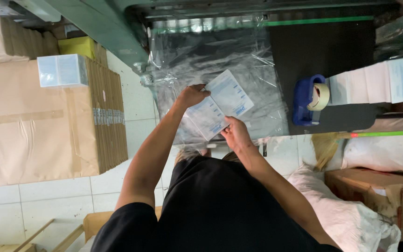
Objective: The person takes stacks of paper documents, inserts them into individual plastic bags, and seals the bags by hand using tape from a dispenser before placing them into a larger pile.
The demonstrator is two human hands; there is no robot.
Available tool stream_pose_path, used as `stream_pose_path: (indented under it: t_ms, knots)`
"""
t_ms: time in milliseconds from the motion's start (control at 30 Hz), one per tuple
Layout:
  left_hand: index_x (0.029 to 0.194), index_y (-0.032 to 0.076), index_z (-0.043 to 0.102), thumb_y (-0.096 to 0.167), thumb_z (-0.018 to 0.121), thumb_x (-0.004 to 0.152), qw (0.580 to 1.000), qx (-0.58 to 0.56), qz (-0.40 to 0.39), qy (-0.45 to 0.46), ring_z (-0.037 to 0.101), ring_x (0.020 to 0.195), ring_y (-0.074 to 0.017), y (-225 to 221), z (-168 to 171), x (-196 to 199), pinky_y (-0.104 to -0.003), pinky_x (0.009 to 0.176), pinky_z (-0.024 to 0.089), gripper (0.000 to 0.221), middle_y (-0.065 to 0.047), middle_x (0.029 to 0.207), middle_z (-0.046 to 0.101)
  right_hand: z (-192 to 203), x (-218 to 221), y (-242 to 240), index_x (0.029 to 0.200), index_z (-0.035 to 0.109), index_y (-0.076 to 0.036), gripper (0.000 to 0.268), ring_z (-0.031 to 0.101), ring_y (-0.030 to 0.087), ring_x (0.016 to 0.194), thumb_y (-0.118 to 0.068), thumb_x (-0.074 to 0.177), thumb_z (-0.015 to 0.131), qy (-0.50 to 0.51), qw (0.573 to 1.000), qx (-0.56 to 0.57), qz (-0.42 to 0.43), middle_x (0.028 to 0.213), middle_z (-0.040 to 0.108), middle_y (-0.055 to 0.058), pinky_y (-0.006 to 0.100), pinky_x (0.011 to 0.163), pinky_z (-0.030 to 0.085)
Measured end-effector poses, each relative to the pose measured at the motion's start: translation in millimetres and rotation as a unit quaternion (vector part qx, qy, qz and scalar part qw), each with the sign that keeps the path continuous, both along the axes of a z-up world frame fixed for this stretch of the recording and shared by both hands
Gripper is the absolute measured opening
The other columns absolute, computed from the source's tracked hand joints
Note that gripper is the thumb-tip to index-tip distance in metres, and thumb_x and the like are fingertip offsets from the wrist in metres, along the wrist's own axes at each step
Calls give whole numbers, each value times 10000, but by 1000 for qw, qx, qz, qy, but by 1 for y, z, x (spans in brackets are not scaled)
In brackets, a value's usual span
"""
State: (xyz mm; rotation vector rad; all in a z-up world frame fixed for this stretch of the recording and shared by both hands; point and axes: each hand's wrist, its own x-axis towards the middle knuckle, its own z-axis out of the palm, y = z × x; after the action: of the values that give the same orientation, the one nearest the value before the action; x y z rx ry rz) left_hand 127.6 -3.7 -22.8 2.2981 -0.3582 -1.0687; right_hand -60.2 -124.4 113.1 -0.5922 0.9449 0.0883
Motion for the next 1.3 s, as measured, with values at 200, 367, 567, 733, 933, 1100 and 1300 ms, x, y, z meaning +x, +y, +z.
stream_pose_path:
  t_ms: [200, 367, 567, 733, 933, 1100, 1300]
  knots:
    - [902, 430, 722, 332, 642, 895, 656, 9, -198, -728, 685, 601, -112, 21, -109, -17, -251, 500, 498, 127, 77, 767, 677, 3, 9, -39, 886, 537, -120, 181, 336, 139, 760, -102, 898, 717, 42, 995, -57, 67, 771, 206, -86, 640, 1097, 437]
    - [907, 137, 752, 182, 542, 1037, 774, -108, -17, -624, 728, 698, -334, 33, -117, -72, -450, 507, 517, 251, -113, 747, 719, -54, 35, -91, 1547, 418, -31, 876, 424, 329, 1326, -306, 830, 838, 89, 934, -166, 304, 1367, 438, 170, 562, 1132, 395]
    - [1519, 290, 513, 624, 593, 954, 848, -142, 504, 85, 451, 1447, -324, -16, -11, -162, -463, 1236, 339, 661, -70, 1574, 492, -79, 73, -125, 1524, 456, -5, 870, 392, 437, 1461, -302, 823, 877, 59, 862, -297, 407, 1577, 366, 308, 557, 1136, 396]
    - [1570, 167, 432, 571, 552, 1003, 792, -167, 586, 40, 407, 1468, -386, -48, -39, -191, -508, 1234, 317, 706, -153, 1605, 437, -43, 80, -117, 1607, 307, -39, 898, 198, 453, 1538, -360, 904, 763, -5, 806, -284, 519, 1677, 200, 285, 589, 1259, 187]
    - [1583, 223, 405, 654, 475, 990, 750, -176, 636, 56, 406, 1473, -363, -67, 22, -204, -478, 1237, 320, 736, -131, 1631, 390, -24, 46, -114, 1586, 330, -33, 665, 268, 386, 1530, -194, 1021, 640, -80, 816, -257, 512, 1635, 283, 286, 504, 1276, 216]
    - [1578, 278, 347, 754, 525, 879, 750, -160, 641, 46, 464, 1423, -370, -77, 18, -190, -458, 1222, 347, 864, -195, 1531, 493, -30, 53, -115, 1625, 210, -28, 708, 172, 382, 1560, -180, 1043, 583, -92, 774, -293, 553, 1678, 146, 285, 501, 1297, 159]
    - [1462, 193, 521, 759, 468, 917, 759, -171, 627, 41, 496, 1385, -429, -60, 20, -190, -489, 1206, 369, 787, -245, 1457, 557, -110, 79, -152, 1596, 336, -41, 650, 248, 377, 1525, -150, 1021, 619, -132, 736, -324, 579, 1652, 265, 266, 530, 1250, 232]
